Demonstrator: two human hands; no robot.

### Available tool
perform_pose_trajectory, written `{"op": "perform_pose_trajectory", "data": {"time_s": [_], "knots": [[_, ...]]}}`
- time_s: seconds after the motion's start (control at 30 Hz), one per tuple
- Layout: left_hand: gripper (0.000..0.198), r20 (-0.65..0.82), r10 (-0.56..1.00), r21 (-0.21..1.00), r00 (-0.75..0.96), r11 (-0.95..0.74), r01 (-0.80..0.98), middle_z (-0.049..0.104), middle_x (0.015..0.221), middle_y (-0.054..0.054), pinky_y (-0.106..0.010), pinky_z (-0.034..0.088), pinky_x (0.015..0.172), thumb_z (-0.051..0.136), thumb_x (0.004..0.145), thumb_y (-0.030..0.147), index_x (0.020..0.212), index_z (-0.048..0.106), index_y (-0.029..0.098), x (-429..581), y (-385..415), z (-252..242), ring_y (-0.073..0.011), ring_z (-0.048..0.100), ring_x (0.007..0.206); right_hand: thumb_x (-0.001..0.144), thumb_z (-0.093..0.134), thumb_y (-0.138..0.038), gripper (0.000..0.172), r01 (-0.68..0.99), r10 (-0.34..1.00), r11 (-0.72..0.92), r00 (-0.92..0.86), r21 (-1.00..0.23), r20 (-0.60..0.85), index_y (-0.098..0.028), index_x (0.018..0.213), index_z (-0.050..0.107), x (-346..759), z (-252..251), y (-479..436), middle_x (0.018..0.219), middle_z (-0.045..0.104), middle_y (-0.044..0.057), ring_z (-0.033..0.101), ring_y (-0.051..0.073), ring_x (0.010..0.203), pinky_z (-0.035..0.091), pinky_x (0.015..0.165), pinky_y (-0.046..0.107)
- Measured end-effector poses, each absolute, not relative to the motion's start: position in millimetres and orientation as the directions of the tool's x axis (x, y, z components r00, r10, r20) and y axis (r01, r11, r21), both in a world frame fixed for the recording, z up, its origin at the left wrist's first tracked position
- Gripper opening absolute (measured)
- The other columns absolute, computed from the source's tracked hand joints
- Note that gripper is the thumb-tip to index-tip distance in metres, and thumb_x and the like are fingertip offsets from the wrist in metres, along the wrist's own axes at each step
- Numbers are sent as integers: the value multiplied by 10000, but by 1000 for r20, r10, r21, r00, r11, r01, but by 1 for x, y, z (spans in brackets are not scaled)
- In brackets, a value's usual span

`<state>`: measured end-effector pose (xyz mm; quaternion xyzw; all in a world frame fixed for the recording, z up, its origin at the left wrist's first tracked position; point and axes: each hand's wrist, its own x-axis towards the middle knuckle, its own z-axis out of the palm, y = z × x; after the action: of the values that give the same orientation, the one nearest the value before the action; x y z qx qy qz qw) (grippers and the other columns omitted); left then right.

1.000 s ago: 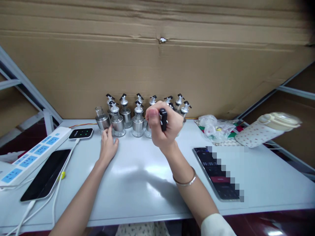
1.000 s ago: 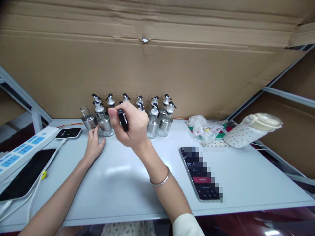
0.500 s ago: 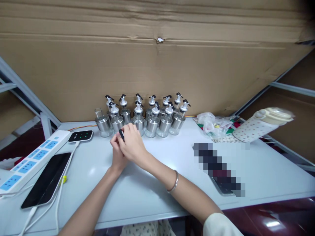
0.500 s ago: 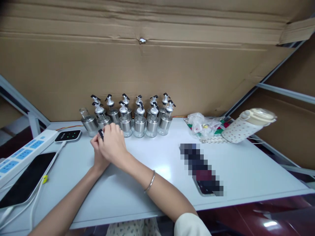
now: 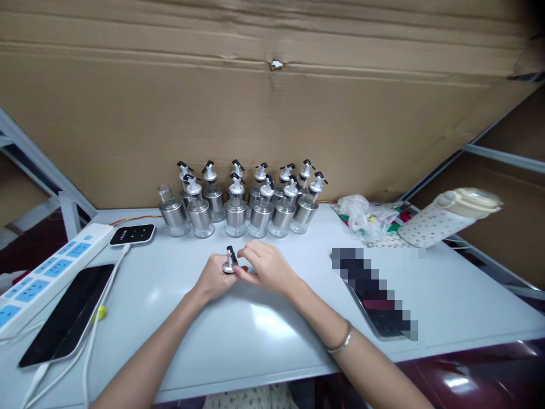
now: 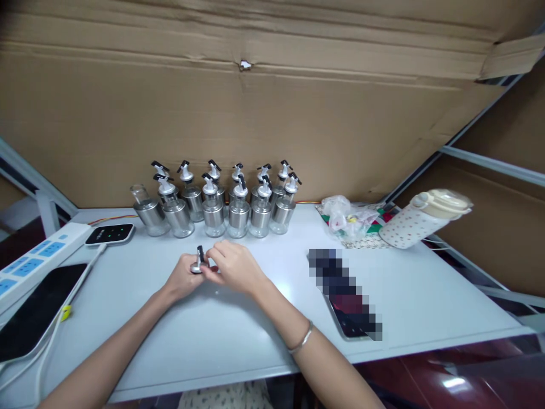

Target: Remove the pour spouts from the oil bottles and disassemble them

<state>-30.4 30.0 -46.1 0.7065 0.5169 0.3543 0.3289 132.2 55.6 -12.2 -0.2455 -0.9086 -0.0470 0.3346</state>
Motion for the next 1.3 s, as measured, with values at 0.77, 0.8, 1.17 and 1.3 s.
{"op": "perform_pose_trajectory", "data": {"time_s": [0.77,0.8,1.17,1.3], "knots": [[326,440,835,430,332,-520,738,484,480,21,-228,332,515,469,830,363,556,438,188,-36,24,-41,-98,448,431,892,374,-345,288,559,900,407,-111,-723,422,-195,669,477,169,-13,84,561,492,-11,456,115,516,365,522,239],[325,442,839,436,318,-511,741,475,476,25,-226,332,516,474,830,362,558,434,189,-37,25,-42,-97,450,433,864,413,-331,242,551,923,367,-114,-749,368,-192,680,487,169,-16,87,561,514,-15,469,111,498,376,506,232],[411,266,873,424,409,-487,764,414,460,33,-250,278,521,486,832,416,509,373,189,-32,26,-48,-104,429,434,809,466,-138,131,652,954,279,-275,-705,124,-161,747,579,163,-38,90,606,623,17,565,134,532,426,571,251],[375,235,883,385,407,-469,795,498,499,7,-257,292,531,492,830,395,528,415,187,-31,26,-48,-126,491,471,826,477,-116,165,701,937,336,-318,-629,146,-149,784,633,162,-37,89,718,669,64,604,165,658,430,649,274]]}}
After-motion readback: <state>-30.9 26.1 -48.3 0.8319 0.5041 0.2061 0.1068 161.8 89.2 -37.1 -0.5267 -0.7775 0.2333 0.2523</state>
